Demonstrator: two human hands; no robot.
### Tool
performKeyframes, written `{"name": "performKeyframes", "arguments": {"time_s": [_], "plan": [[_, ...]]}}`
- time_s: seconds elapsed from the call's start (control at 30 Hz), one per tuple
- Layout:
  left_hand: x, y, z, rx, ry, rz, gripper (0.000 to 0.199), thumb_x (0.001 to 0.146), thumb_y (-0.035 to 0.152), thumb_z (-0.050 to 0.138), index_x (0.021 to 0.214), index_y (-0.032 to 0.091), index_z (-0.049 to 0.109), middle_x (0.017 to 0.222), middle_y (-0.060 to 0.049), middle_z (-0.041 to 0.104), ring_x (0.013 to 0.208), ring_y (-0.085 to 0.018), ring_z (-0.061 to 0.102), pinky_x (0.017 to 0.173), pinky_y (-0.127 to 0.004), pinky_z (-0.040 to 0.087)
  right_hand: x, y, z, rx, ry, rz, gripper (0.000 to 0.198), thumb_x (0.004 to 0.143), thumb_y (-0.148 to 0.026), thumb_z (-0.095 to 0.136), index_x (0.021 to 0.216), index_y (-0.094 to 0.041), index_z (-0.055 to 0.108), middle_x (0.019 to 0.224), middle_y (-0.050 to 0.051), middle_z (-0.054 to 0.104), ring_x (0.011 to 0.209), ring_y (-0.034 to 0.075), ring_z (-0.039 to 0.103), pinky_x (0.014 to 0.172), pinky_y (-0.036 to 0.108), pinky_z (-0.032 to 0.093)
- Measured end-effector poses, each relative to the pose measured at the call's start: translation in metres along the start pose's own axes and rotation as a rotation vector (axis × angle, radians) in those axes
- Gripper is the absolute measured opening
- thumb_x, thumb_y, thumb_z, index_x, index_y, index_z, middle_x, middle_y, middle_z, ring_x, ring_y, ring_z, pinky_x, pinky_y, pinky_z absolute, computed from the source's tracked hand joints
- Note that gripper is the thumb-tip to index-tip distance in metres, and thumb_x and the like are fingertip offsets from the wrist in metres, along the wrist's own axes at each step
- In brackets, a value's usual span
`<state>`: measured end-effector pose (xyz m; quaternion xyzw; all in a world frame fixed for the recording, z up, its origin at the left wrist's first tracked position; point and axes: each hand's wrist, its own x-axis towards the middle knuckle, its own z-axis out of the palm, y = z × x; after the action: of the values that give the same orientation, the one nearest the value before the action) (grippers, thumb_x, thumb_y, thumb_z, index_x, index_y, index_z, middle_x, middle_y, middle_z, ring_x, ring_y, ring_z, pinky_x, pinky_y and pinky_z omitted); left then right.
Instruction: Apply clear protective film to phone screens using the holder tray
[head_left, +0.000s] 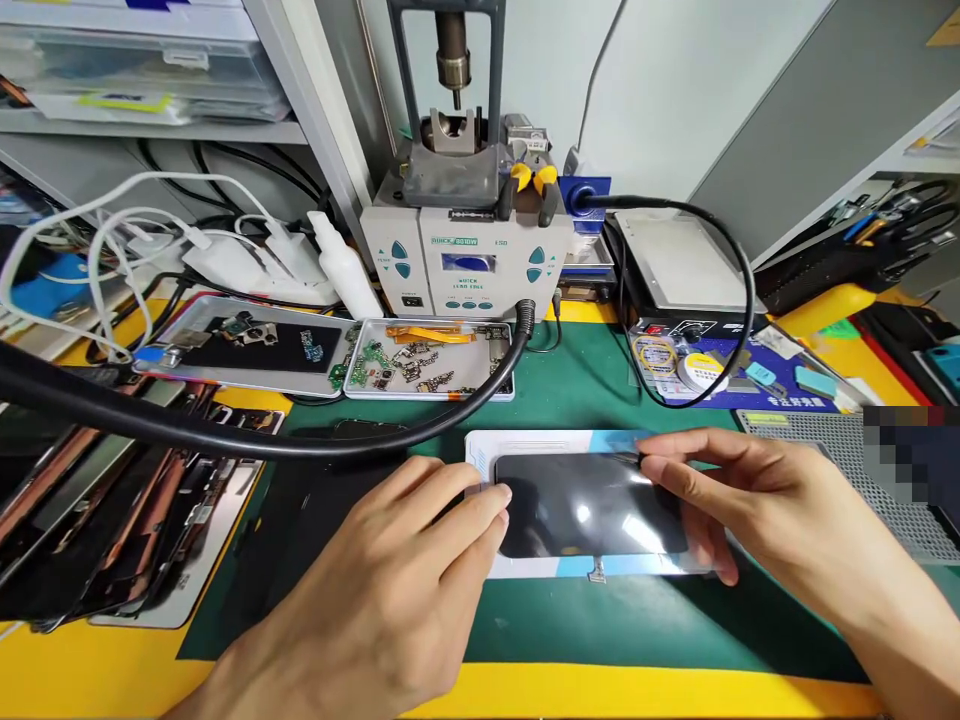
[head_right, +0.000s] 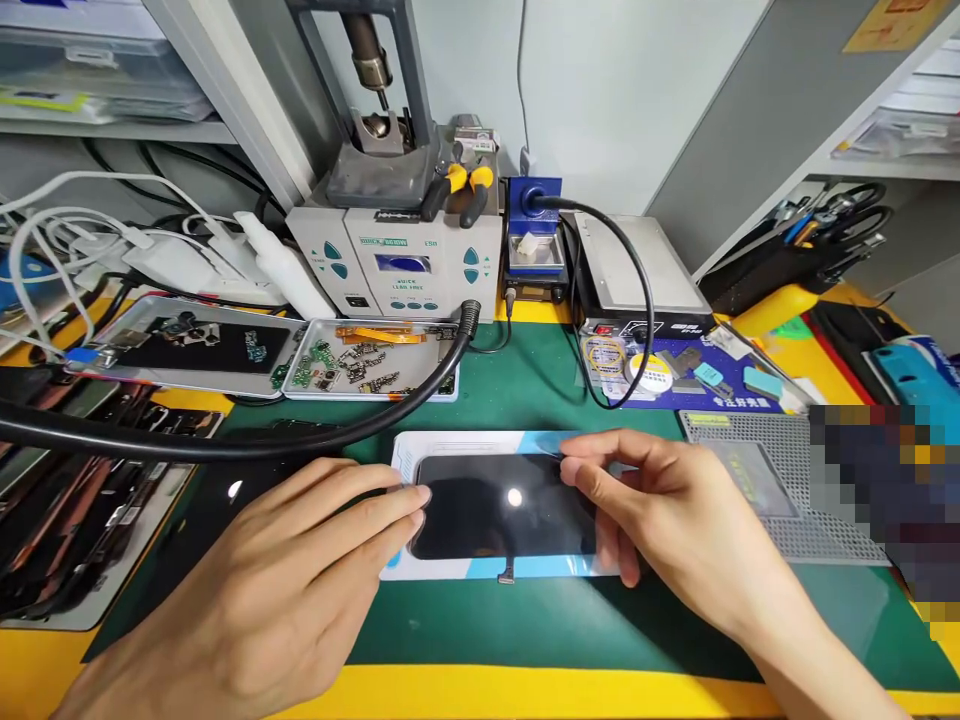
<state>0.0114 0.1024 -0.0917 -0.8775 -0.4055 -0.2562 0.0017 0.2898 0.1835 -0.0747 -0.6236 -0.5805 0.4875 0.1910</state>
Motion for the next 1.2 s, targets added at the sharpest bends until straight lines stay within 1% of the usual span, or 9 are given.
{"name": "performKeyframes", "arguments": {"time_s": [0.3,0.43,0.57,0.67,0.73,0.8,0.93,1.03,1.2], "plan": [[-0.004,-0.001,0.003,0.04,-0.048,0.023,0.033,0.087,0.002,0.057,0.113,0.012,0.074,0.116,-0.011,0.072,0.111,-0.03,0.059,0.097,-0.05,0.044,-0.004,-0.002,0.005,0.106,0.006,0.019,0.058,0.079,-0.063,0.077,0.108,-0.014,0.067,0.043,-0.004,0.053,0.034,0.011,0.044,0.033,0.018,0.035],[-0.007,-0.001,0.008,0.06,-0.04,0.019,0.036,0.085,0.001,0.056,0.113,0.013,0.074,0.118,-0.012,0.071,0.115,-0.03,0.059,0.103,-0.052,0.042,-0.005,0.006,0.004,0.106,0.081,-0.035,0.057,0.08,-0.058,0.079,0.117,-0.018,0.064,0.068,-0.001,0.065,0.037,0.01,0.049,0.031,0.02,0.04],[-0.012,0.0,0.011,0.069,-0.031,0.017,0.037,0.083,0.001,0.055,0.111,0.014,0.075,0.116,-0.012,0.072,0.117,-0.03,0.059,0.106,-0.052,0.039,-0.017,0.017,-0.009,-0.22,0.313,-0.27,0.044,0.091,-0.049,0.071,0.127,-0.024,0.062,0.092,0.003,0.069,0.051,0.013,0.057,0.04,0.024,0.049],[-0.011,0.0,0.011,0.064,-0.007,0.029,0.035,0.085,0.002,0.055,0.11,0.015,0.075,0.114,-0.011,0.073,0.116,-0.03,0.06,0.107,-0.05,0.038,-0.036,0.018,-0.001,-0.583,0.505,-0.582,0.025,0.099,-0.03,0.061,0.121,-0.02,0.068,0.111,0.009,0.071,0.086,0.02,0.07,0.076,0.031,0.06],[-0.008,0.0,0.01,0.046,0.011,0.023,0.033,0.086,0.002,0.054,0.108,0.015,0.075,0.113,-0.01,0.073,0.115,-0.029,0.059,0.107,-0.048,0.038,-0.047,0.016,0.023,-0.702,0.472,-0.806,0.027,0.103,-0.024,0.052,0.122,-0.013,0.067,0.123,0.013,0.07,0.116,0.025,0.065,0.101,0.036,0.054],[-0.005,0.0,0.009,0.016,0.026,0.012,0.031,0.087,0.003,0.051,0.103,0.015,0.074,0.111,-0.009,0.074,0.113,-0.027,0.06,0.106,-0.045,0.039,-0.054,0.014,0.059,-0.777,0.398,-1.021,0.044,0.108,-0.035,0.039,0.128,-0.004,0.063,0.136,0.018,0.065,0.136,0.032,0.052,0.116,0.047,0.041],[-0.003,-0.001,0.01,-0.021,0.044,-0.019,0.03,0.088,0.005,0.046,0.097,0.017,0.072,0.111,-0.007,0.074,0.111,-0.026,0.061,0.103,-0.045,0.04,-0.055,0.015,0.114,-0.934,0.338,-1.012,0.078,0.103,-0.066,0.03,0.137,-0.001,0.058,0.153,0.02,0.049,0.146,0.04,0.037,0.125,0.059,0.021],[-0.005,-0.003,0.012,0.012,0.078,0.008,0.028,0.091,0.007,0.048,0.102,0.016,0.073,0.111,-0.008,0.075,0.111,-0.028,0.062,0.099,-0.046,0.041,-0.054,0.021,0.116,-0.967,0.296,-0.93,0.084,0.1,-0.071,0.035,0.143,-0.001,0.054,0.156,0.02,0.044,0.147,0.041,0.034,0.126,0.059,0.015],[-0.005,-0.005,0.014,0.043,0.025,0.04,0.035,0.089,0.002,0.051,0.11,0.015,0.075,0.116,-0.01,0.074,0.112,-0.029,0.062,0.098,-0.048,0.042,-0.053,0.029,0.084,-0.988,0.214,-0.945,0.079,0.102,-0.065,0.037,0.146,-0.001,0.049,0.157,0.02,0.042,0.149,0.038,0.031,0.127,0.055,0.008]]}}
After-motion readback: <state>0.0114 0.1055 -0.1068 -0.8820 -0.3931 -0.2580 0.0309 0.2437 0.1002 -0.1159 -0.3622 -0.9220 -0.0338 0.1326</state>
